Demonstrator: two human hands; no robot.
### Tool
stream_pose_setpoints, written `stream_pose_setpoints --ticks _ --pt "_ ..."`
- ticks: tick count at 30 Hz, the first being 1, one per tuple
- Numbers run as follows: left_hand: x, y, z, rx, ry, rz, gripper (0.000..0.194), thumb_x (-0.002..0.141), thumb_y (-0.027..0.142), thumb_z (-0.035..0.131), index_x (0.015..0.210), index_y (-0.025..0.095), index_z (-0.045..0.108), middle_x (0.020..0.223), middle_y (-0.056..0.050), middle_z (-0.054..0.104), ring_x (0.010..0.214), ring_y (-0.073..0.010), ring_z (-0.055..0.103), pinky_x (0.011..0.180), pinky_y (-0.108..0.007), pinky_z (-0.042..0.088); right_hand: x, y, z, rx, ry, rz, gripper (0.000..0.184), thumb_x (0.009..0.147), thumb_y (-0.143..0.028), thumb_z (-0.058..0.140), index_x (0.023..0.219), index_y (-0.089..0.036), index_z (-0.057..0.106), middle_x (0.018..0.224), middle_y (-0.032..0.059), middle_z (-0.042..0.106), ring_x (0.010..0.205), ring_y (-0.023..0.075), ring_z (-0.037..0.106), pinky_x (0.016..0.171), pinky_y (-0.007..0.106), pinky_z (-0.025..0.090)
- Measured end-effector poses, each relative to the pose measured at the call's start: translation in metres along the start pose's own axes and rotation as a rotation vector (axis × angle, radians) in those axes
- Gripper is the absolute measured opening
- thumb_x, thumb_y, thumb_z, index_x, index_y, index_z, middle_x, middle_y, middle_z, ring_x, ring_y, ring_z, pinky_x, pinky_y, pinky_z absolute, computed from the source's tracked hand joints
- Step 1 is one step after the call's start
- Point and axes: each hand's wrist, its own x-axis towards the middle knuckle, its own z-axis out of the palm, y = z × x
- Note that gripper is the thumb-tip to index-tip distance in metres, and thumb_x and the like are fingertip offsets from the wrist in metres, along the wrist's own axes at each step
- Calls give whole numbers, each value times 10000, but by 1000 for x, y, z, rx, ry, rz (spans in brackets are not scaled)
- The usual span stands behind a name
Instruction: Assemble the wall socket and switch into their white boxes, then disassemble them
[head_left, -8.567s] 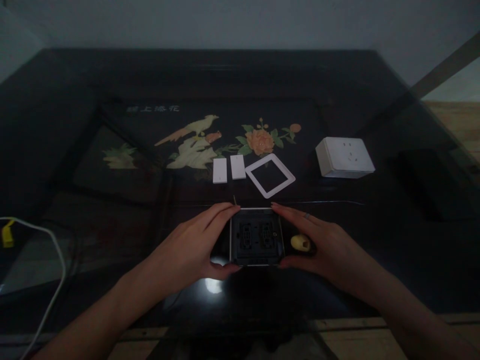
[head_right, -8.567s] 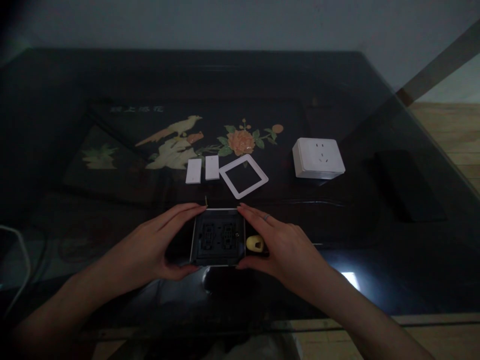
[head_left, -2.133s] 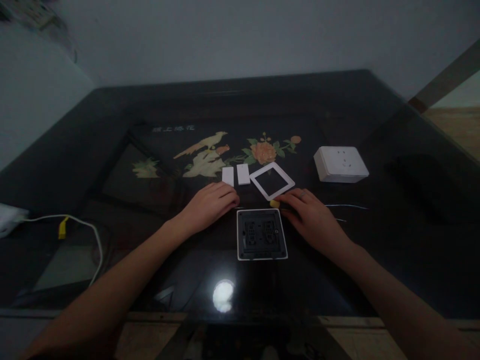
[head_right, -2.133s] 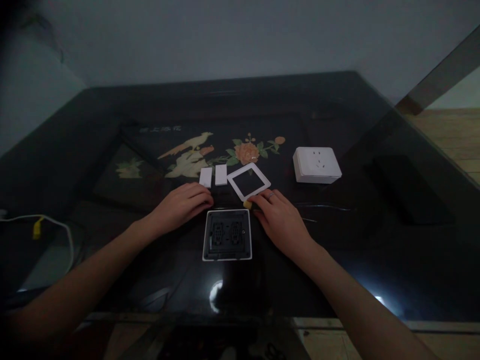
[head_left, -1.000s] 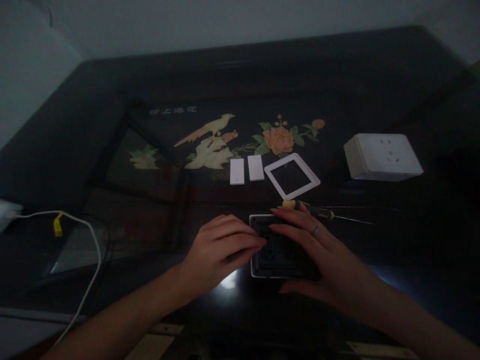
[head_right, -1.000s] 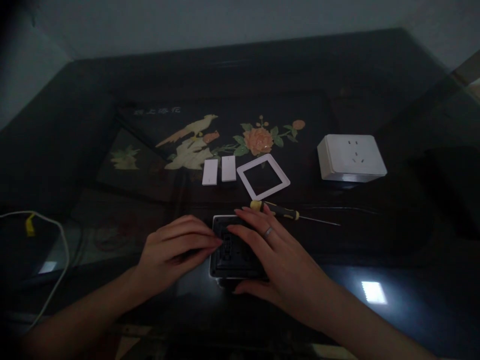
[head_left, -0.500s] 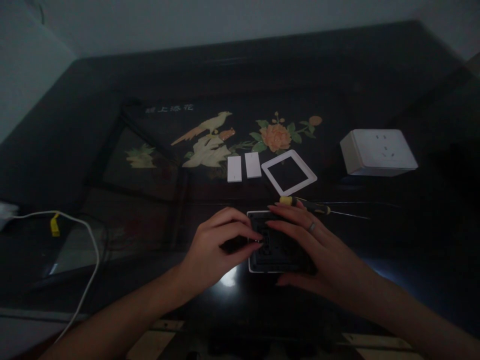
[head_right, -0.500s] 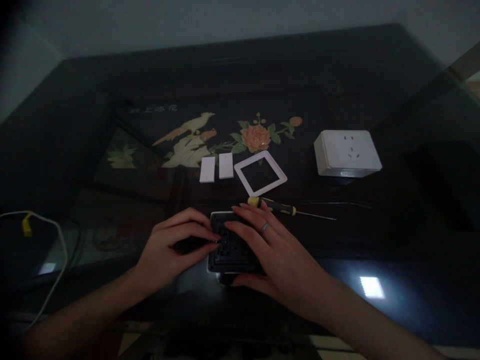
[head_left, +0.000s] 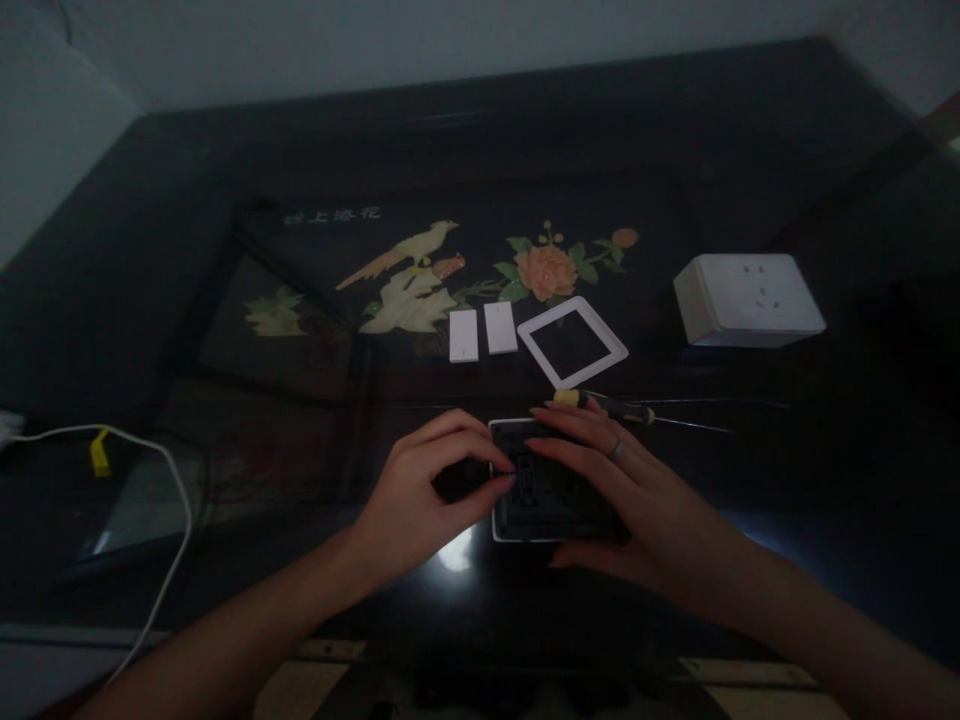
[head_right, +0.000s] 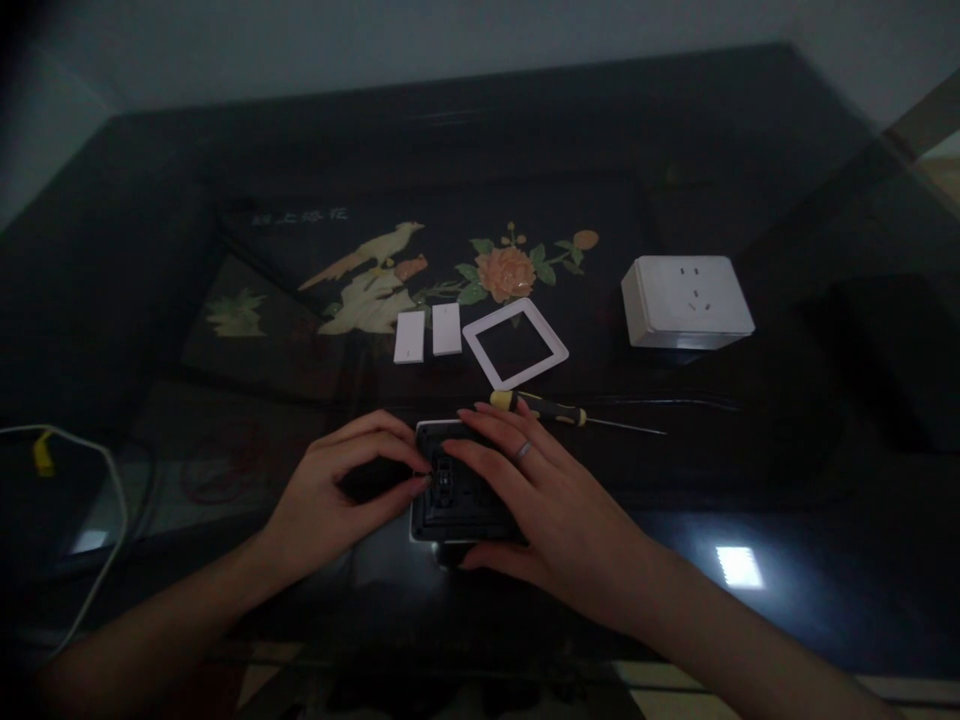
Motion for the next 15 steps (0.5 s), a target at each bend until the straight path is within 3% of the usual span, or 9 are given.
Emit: stream_pose_setpoints --ticks 15 --pt "2 -1 0 -80 -50 -84 101 790 78 690 791 177 669 816 0 617 765 -127 620 694 -233 495 0 0 0 -3 4 2 753 767 -420 771 1383 -170 420 1469 190 484 1415 333 387 1116 577 385"
